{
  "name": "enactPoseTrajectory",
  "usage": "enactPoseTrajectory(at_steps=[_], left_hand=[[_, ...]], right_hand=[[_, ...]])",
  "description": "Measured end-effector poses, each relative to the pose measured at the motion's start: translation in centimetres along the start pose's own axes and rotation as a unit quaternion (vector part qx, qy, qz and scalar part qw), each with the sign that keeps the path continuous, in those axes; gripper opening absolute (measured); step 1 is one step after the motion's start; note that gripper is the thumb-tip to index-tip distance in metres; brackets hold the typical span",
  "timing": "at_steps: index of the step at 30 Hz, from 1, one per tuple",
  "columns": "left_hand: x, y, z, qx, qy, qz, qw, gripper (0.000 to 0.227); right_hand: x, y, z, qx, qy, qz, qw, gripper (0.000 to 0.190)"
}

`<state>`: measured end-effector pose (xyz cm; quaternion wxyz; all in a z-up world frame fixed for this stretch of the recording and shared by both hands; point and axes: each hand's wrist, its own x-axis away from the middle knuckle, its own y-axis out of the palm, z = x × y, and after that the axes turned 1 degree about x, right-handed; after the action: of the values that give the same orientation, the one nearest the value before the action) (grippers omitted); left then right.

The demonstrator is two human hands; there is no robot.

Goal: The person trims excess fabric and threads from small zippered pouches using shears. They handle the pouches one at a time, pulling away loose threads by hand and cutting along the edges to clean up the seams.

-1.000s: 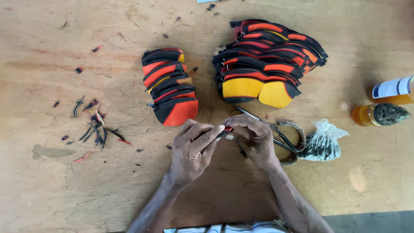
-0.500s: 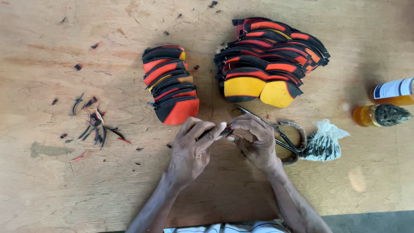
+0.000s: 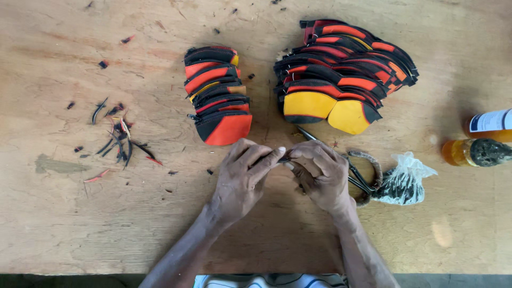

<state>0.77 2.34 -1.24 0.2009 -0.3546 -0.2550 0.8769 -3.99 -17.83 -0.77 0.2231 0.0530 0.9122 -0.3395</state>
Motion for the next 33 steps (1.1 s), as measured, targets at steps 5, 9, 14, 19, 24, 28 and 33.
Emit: enactPoseTrajectory(at_steps=[5, 9, 14, 19, 24, 28, 33], left_hand=[[-0.1, 0.0, -0.2, -0.001, 0.016, 0.004, 1.000, 0.055], [0.1, 0.2, -0.2, 0.004, 0.013, -0.002, 1.000, 0.055], [0.3, 0.7, 0.5, 0.005, 0.007, 0.001, 1.000, 0.056], [0.1, 0.3, 1.0, 0.028, -0.017, 0.051, 0.998, 0.046], [-0.1, -0.2, 0.9, 0.066, -0.007, 0.062, 0.996, 0.046], [-0.3, 0.2, 1.0, 0.065, -0.010, 0.057, 0.996, 0.037], [-0.2, 0.7, 1.2, 0.116, -0.062, 0.065, 0.989, 0.027]], right_hand=[[-0.2, -0.9, -0.5, 0.012, -0.012, -0.026, 1.000, 0.033], [-0.2, -1.0, -0.6, 0.008, -0.024, -0.043, 0.999, 0.034], [0.6, -0.4, -0.5, 0.071, -0.023, -0.023, 0.997, 0.037], [-0.1, -1.0, -0.8, 0.003, -0.016, 0.014, 1.000, 0.040], [-0.4, -1.0, -0.2, -0.033, -0.004, -0.012, 0.999, 0.041], [0.5, -0.4, 0.8, -0.052, 0.038, -0.014, 0.998, 0.030], [0.5, -0.4, -0.2, -0.045, 0.056, -0.005, 0.997, 0.033]])
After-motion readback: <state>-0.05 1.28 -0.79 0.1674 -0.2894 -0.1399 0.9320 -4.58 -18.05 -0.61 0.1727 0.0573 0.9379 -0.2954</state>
